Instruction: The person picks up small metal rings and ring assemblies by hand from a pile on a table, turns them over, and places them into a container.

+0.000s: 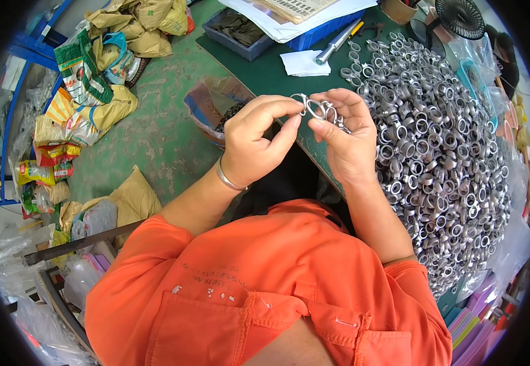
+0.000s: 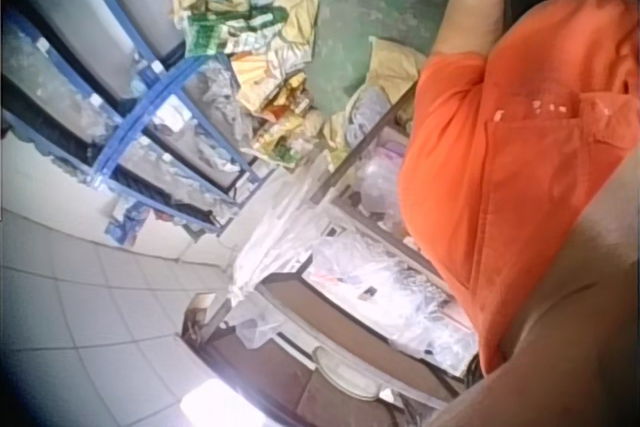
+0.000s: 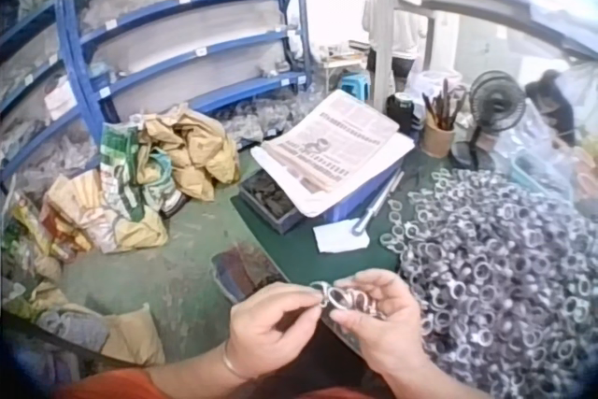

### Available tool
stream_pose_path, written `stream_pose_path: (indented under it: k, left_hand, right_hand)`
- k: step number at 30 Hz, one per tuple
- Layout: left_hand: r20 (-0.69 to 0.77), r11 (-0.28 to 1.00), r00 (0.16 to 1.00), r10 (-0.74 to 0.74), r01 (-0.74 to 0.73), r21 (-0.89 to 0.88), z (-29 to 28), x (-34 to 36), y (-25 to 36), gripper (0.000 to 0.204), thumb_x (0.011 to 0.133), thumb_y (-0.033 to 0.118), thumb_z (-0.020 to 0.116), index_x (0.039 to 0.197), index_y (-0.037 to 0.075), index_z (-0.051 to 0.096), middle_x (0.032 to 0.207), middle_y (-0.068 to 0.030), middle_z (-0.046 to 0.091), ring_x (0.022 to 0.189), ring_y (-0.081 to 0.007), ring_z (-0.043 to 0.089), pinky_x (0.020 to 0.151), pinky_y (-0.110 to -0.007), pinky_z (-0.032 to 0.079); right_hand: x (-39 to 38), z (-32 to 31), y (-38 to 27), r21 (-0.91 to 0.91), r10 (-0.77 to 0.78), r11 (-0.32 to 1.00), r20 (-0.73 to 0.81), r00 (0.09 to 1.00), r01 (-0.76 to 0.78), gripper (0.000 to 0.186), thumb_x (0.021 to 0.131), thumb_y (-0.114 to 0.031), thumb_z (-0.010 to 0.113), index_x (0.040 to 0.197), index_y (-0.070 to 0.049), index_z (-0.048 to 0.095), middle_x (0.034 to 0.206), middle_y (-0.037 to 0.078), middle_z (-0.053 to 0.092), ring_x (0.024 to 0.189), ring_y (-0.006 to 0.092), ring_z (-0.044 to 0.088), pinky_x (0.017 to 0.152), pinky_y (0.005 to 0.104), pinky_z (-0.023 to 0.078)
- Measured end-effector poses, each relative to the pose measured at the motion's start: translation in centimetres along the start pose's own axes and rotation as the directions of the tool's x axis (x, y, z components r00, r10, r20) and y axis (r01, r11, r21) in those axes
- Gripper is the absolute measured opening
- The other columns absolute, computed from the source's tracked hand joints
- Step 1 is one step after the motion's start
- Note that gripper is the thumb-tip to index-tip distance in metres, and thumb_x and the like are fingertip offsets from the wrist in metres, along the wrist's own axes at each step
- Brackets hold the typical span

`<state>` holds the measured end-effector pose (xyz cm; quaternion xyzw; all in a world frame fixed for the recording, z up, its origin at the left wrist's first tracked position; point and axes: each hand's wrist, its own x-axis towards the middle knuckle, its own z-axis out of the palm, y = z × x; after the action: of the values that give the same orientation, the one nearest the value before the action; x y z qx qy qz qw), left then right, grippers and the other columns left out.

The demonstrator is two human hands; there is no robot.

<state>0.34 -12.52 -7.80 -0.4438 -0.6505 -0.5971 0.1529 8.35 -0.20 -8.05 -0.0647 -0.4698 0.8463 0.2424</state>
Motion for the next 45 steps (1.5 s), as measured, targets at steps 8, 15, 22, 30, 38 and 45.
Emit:
stream_pose_path:
  k: [8, 15, 22, 30, 38, 45]
  left_hand:
    - [0.140, 0.997, 0.988, -0.069, 0.071, -0.005, -0.3, 0.1, 0.9, 0.018, 0.070, -0.002, 0.066, 0.088, -0.001, 0.063, 0.081, -0.0107, 0.062, 0.069, -0.0189, 0.061, 0.061, -0.025, 0.049]
    - [0.174, 0.994, 0.979, -0.102, 0.108, -0.024, -0.4, -0.3, 0.5, 0.010, 0.073, 0.000, 0.065, 0.082, -0.003, 0.062, 0.079, -0.0100, 0.061, 0.070, -0.0183, 0.059, 0.061, -0.025, 0.047]
    - [0.125, 0.997, 0.989, -0.082, 0.081, 0.011, -0.2, -0.2, 0.3, 0.012, 0.072, -0.004, 0.062, 0.083, -0.001, 0.063, 0.079, -0.0110, 0.061, 0.068, -0.0211, 0.060, 0.060, -0.027, 0.048]
    - [0.114, 0.999, 0.993, -0.011, 0.007, 0.035, -0.3, -0.6, -0.2, 0.018, 0.071, -0.008, 0.060, 0.088, -0.001, 0.063, 0.083, -0.0106, 0.061, 0.073, -0.0188, 0.059, 0.063, -0.025, 0.047]
    - [0.111, 0.990, 0.986, -0.126, 0.133, -0.053, -0.1, -1.5, -0.6, 0.015, 0.076, -0.008, 0.058, 0.090, -0.004, 0.061, 0.086, -0.0099, 0.059, 0.077, -0.0156, 0.059, 0.066, -0.023, 0.047]
    - [0.242, 0.768, 0.914, -0.325, 0.405, -0.496, -0.1, -2.1, -0.2, 0.014, 0.078, 0.000, 0.062, 0.091, -0.004, 0.061, 0.088, -0.0076, 0.058, 0.075, -0.0111, 0.057, 0.065, -0.021, 0.047]
  right_hand:
    - [-0.7, -0.2, -0.2, -0.086, 0.093, 0.992, -0.016, 0.996, -0.094, 0.034, 0.067, 0.004, 0.072, 0.098, 0.001, 0.058, 0.082, 0.004, 0.060, 0.071, 0.0064, 0.054, 0.058, 0.0169, 0.044]
    - [-0.7, -0.1, -0.2, -0.251, 0.046, 0.967, -0.020, 0.999, -0.050, 0.028, 0.068, 0.001, 0.072, 0.094, 0.001, 0.061, 0.081, 0.001, 0.060, 0.070, 0.0050, 0.052, 0.062, 0.0161, 0.044]
    - [-1.0, 0.1, -0.3, -0.159, 0.067, 0.985, -0.012, 0.998, -0.068, 0.026, 0.071, 0.003, 0.069, 0.095, 0.001, 0.060, 0.080, 0.002, 0.060, 0.069, 0.0050, 0.052, 0.064, 0.0178, 0.045]
    - [-1.4, -0.5, 0.2, -0.284, -0.019, 0.958, 0.032, 0.999, 0.028, 0.013, 0.073, 0.001, 0.067, 0.085, 0.000, 0.062, 0.079, 0.002, 0.060, 0.070, 0.0062, 0.053, 0.063, 0.0178, 0.042]
    - [-1.4, -0.8, -0.3, -0.622, -0.427, 0.616, 0.251, 0.869, 0.483, 0.012, 0.068, 0.003, 0.068, 0.077, 0.000, 0.062, 0.076, 0.008, 0.059, 0.069, 0.0155, 0.057, 0.060, 0.0233, 0.045]
    - [-1.5, -1.0, -0.2, -0.651, -0.461, 0.529, 0.318, 0.828, 0.544, 0.014, 0.066, 0.005, 0.068, 0.077, 0.000, 0.062, 0.076, 0.009, 0.060, 0.068, 0.0172, 0.057, 0.059, 0.0245, 0.046]
